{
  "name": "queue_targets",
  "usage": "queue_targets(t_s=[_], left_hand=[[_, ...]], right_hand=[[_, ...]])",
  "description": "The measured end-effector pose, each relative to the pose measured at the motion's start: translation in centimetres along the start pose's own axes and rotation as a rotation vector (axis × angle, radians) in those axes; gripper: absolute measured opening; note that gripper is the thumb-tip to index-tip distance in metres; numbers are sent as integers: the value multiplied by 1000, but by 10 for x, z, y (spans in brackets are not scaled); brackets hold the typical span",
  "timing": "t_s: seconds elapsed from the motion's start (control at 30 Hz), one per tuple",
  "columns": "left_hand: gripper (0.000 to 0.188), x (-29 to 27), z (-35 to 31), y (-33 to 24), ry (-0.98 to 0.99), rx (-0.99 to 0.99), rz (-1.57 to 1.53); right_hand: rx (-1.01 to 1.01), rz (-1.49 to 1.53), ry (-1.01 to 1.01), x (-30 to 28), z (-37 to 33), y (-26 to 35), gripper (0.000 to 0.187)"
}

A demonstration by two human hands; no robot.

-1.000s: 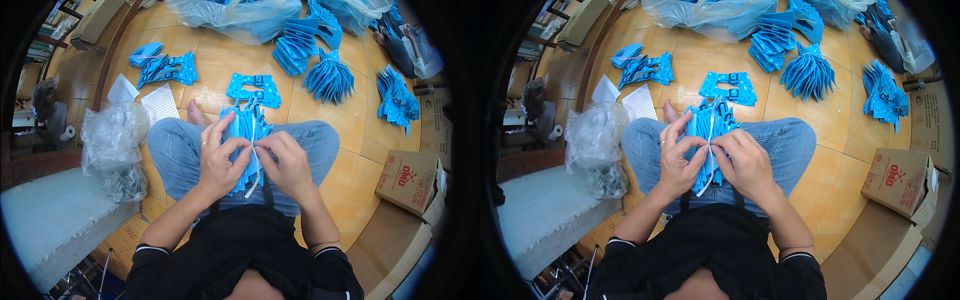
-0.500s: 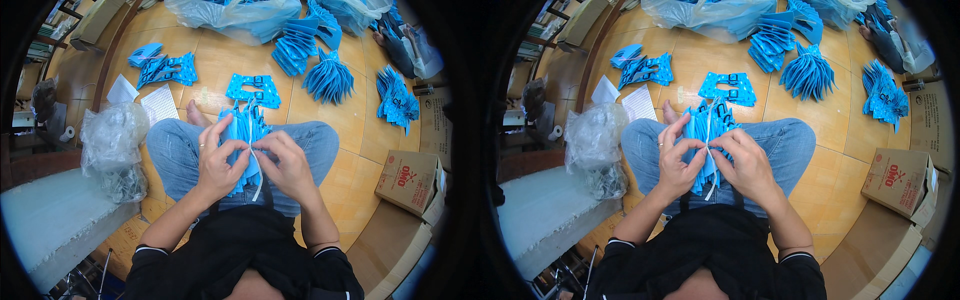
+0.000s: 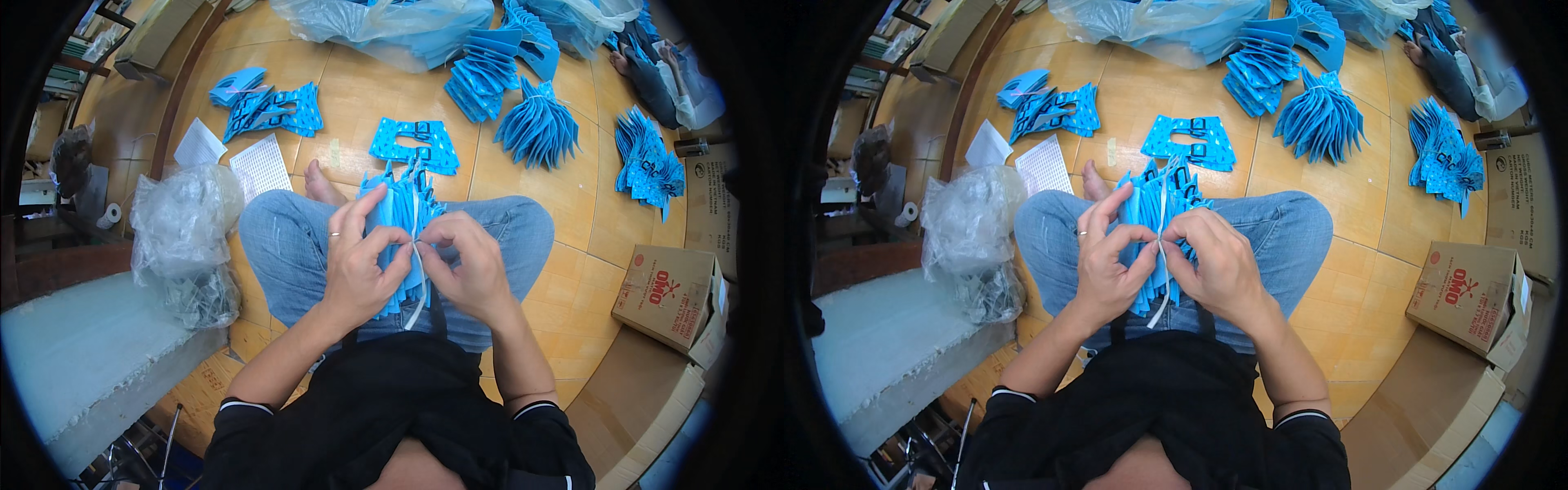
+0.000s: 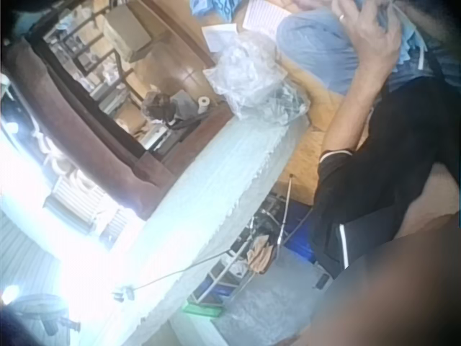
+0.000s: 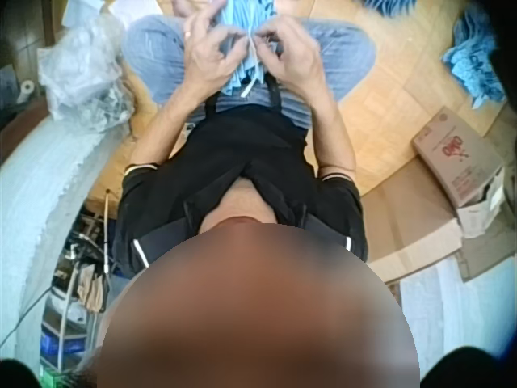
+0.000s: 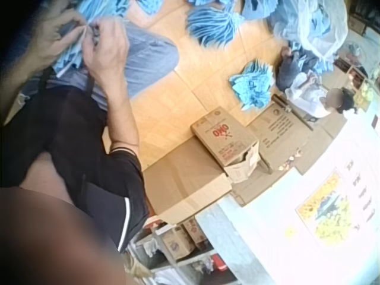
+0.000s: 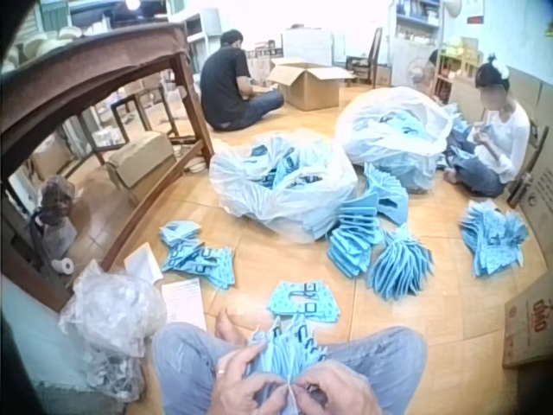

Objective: The person sits on the floor and repeatedly picks up blue patterned fabric items, folds them, and ties them with a rubber band. The person stacks the tied bundles and places them into a plastic bag.

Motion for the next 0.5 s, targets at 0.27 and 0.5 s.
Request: queue_targets(t_s=[0.27, 0.5], left_hand=[[16, 4, 4, -12, 57, 89, 58], [15, 9, 6, -17, 41, 97, 56]], right_hand=[[-115, -32, 99, 0, 3, 5, 30], [-174, -88, 146, -6, 7, 9, 32]])
Point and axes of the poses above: each hand's wrist, its own z-axis towards the middle knuckle, its own x-axis out of the palm, y = z × x, the point moved 8 cm from there along z, towards the middle knuckle, and after that the axes turned 7 degrees about x, right-handed, at the moved point
